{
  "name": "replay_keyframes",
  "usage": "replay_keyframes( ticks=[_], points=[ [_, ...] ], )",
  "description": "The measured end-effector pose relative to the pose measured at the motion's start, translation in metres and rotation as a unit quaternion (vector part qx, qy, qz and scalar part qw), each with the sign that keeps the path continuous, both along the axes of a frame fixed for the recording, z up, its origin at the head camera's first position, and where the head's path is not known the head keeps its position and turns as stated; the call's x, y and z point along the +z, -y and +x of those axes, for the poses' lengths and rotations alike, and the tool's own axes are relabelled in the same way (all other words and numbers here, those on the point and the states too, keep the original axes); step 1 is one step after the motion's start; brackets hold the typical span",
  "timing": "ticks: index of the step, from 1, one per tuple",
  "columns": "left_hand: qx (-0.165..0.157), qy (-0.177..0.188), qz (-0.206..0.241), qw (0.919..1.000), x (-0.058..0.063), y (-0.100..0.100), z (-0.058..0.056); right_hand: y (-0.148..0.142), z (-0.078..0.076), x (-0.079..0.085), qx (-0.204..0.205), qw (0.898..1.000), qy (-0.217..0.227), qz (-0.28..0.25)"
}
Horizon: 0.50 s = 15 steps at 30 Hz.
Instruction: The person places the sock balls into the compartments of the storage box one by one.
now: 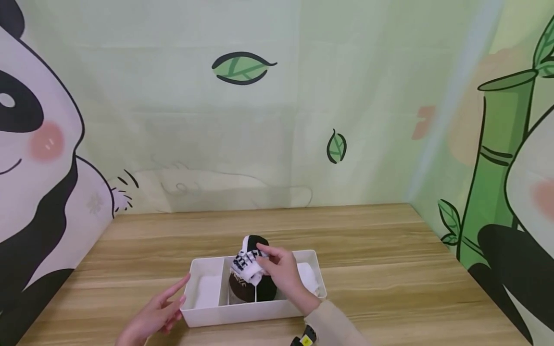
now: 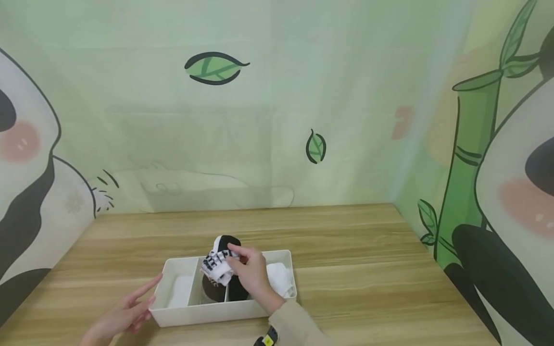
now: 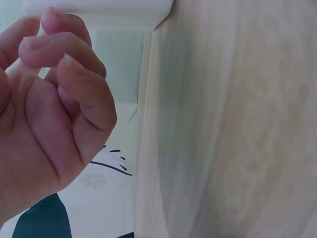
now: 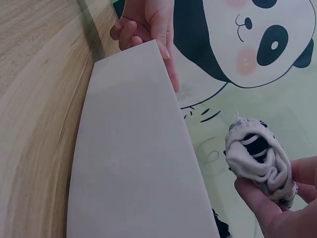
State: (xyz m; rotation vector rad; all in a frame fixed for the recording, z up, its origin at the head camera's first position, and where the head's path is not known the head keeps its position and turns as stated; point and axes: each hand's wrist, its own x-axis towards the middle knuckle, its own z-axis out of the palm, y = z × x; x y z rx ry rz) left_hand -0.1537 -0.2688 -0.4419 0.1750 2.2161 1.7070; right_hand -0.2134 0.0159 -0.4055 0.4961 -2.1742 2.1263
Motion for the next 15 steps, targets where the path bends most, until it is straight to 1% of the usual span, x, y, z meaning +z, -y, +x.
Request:
replay_keyframes(
  ticks=[8,13,15],
  points=[
    [0.008,0.002,-0.002,1.0000,-0.002,0.001,0.002,0.011,0.002,-0.002,0.009,1.000,-0.022,0.010],
    [0.014,0.005,-0.009,0.9998,0.000,0.000,0.001,0.020,0.003,-0.003,0.016,1.000,-0.017,0.005],
    [0.015,0.006,-0.008,0.9998,0.001,0.000,0.001,0.023,0.006,0.000,0.021,1.000,-0.010,-0.001]
  ],
)
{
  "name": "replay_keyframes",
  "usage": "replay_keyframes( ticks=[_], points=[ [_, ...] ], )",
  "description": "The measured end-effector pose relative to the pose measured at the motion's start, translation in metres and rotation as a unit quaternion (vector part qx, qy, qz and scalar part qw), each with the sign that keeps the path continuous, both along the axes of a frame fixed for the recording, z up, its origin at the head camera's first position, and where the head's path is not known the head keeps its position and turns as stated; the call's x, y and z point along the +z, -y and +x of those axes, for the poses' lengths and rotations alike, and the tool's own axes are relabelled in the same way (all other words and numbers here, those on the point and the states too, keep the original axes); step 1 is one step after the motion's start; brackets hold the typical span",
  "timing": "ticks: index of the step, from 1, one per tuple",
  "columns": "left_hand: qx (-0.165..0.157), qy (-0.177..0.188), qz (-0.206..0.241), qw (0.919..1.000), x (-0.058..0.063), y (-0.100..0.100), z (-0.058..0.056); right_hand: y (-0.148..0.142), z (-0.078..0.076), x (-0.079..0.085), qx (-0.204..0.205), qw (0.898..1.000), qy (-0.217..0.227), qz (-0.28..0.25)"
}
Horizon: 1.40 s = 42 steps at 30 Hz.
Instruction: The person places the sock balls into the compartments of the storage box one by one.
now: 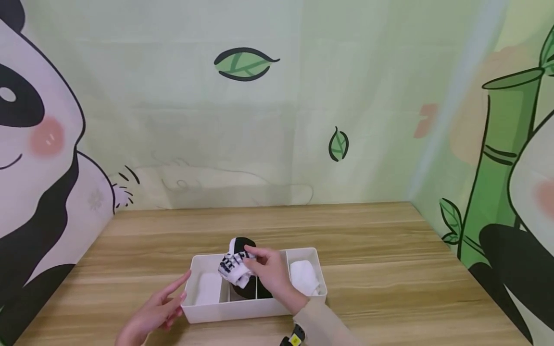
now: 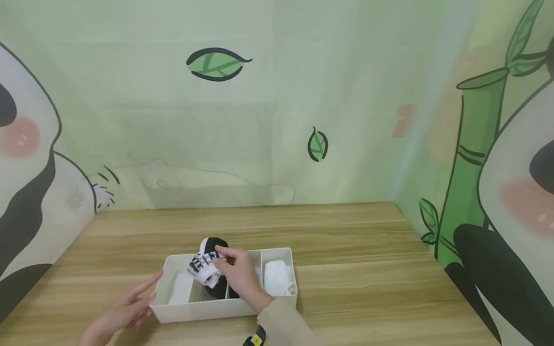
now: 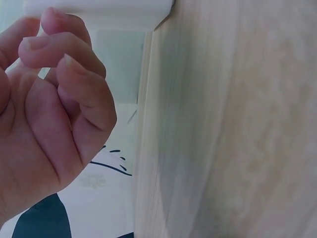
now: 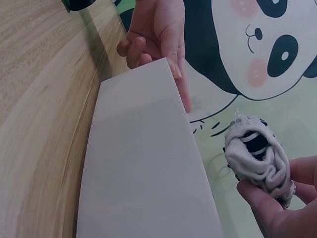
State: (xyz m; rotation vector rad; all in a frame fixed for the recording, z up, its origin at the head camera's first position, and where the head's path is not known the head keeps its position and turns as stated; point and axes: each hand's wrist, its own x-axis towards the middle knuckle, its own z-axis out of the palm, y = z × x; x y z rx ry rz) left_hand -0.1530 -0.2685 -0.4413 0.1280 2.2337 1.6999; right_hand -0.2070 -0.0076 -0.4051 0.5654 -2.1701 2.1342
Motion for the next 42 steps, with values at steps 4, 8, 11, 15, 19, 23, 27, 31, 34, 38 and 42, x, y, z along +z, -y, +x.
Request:
replay_keyframes(
  ticks=[4,8,11,15,19,23,27,31,34,38,42],
  points=[
    [-0.002,0.000,0.001,1.0000,0.001,-0.001,0.000,0.006,0.002,0.001,0.003,1.000,0.008,0.009],
    [0.000,0.001,0.003,1.0000,0.001,-0.001,0.000,0.013,0.001,-0.001,-0.003,0.999,0.010,0.041],
    [-0.001,0.000,0.002,1.0000,0.001,-0.001,0.000,0.017,0.001,0.000,0.002,0.999,0.005,0.048],
    [-0.001,-0.004,-0.001,1.0000,0.001,-0.001,0.000,0.023,0.002,0.000,0.018,0.998,0.001,0.060],
    [-0.003,-0.013,-0.002,0.9999,0.002,-0.002,0.000,0.028,0.003,0.000,0.030,0.995,0.001,0.096],
    [-0.004,-0.013,-0.008,0.9999,0.003,-0.002,0.000,0.032,0.003,-0.001,0.039,0.993,0.001,0.113],
    [-0.003,-0.013,-0.009,0.9999,0.003,-0.001,-0.001,0.034,0.003,-0.002,0.051,0.992,0.001,0.118],
    [-0.007,-0.022,-0.006,0.9997,0.002,0.000,-0.001,0.035,0.003,-0.002,0.059,0.990,-0.010,0.125],
    [-0.006,-0.022,-0.007,0.9997,0.002,0.000,-0.002,0.036,0.003,-0.002,0.066,0.990,-0.014,0.123],
    [-0.003,-0.019,-0.006,0.9998,0.002,0.000,-0.001,0.038,0.004,-0.002,0.072,0.989,-0.008,0.127],
    [-0.003,-0.018,-0.004,0.9998,0.002,0.000,-0.001,0.039,0.005,-0.002,0.076,0.987,-0.006,0.140]
  ],
)
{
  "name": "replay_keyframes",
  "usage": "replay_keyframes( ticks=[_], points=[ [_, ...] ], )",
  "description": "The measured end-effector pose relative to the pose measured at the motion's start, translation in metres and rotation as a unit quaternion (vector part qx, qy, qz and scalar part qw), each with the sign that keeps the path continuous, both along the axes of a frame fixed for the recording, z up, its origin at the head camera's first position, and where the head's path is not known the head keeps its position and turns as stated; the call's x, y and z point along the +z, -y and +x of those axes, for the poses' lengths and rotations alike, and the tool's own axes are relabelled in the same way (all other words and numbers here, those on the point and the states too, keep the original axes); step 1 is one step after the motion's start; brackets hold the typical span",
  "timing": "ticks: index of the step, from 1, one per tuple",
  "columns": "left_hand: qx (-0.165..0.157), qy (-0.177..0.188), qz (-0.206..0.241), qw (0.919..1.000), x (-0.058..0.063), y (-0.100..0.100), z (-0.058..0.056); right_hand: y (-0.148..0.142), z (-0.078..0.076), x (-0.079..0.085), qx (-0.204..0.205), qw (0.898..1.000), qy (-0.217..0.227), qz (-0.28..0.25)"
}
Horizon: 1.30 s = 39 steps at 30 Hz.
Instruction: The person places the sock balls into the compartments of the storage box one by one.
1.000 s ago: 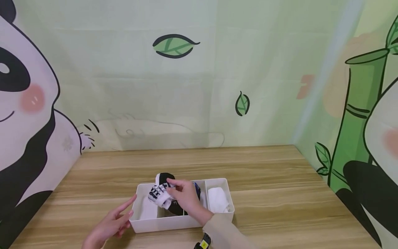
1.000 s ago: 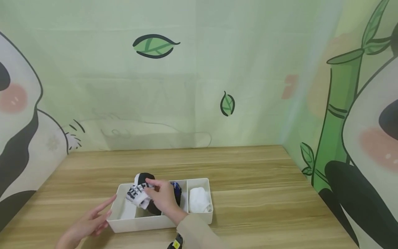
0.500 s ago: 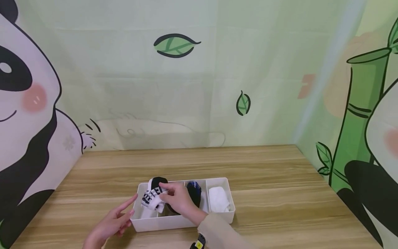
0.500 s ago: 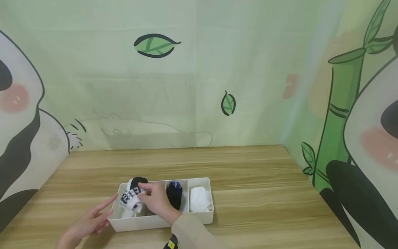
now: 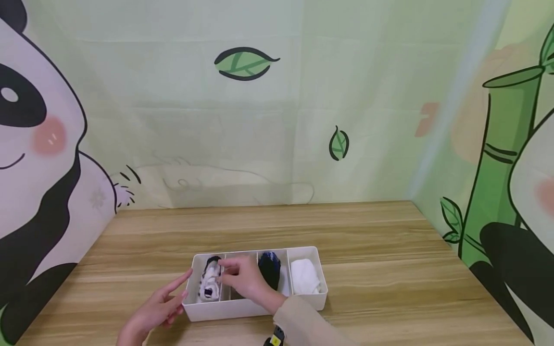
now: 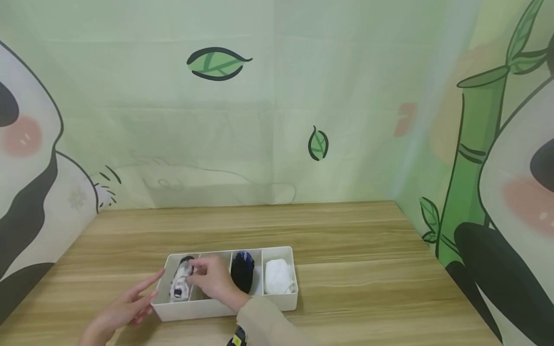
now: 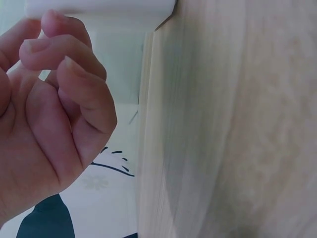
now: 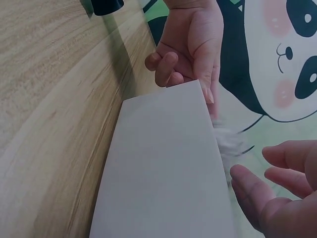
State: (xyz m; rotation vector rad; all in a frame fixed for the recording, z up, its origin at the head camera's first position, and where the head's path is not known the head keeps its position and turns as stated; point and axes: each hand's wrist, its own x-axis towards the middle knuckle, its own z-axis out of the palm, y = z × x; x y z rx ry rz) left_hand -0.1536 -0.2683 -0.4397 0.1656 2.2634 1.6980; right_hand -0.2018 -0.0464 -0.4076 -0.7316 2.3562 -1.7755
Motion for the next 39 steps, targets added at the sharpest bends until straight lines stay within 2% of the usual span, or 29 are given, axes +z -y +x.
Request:
replay_keyframes(
  ticks=[10,19,21,26,27,30,32,34,39],
  points=[
    [-0.002,-0.009,0.004,1.0000,0.000,0.000,0.003,-0.010,0.000,-0.001,0.024,1.000,-0.001,0.019],
    [0.013,-0.021,-0.016,0.9996,0.004,-0.003,0.006,-0.023,0.003,-0.003,0.052,0.998,0.015,0.003],
    [0.013,-0.030,-0.020,0.9993,0.005,-0.003,0.006,-0.026,0.004,0.001,0.059,0.998,0.015,0.004],
    [0.014,-0.043,-0.038,0.9983,0.006,-0.005,0.005,-0.033,0.003,0.003,0.070,0.997,-0.024,0.029],
    [0.016,-0.042,-0.043,0.9981,0.007,-0.006,0.005,-0.035,0.001,-0.001,0.069,0.996,-0.034,0.035],
    [0.030,-0.046,-0.063,0.9965,0.008,-0.008,0.007,-0.040,0.000,0.001,0.058,0.995,-0.063,0.048],
    [0.054,-0.054,-0.088,0.9932,0.010,-0.011,0.009,-0.046,-0.001,0.003,0.045,0.995,-0.076,0.044],
    [0.084,-0.072,-0.125,0.9860,0.012,-0.014,0.011,-0.052,-0.003,0.005,0.031,0.996,-0.079,0.030],
    [0.146,-0.131,-0.243,0.9501,0.020,-0.019,0.013,-0.069,-0.008,0.010,-0.007,0.996,-0.089,0.011]
  ],
)
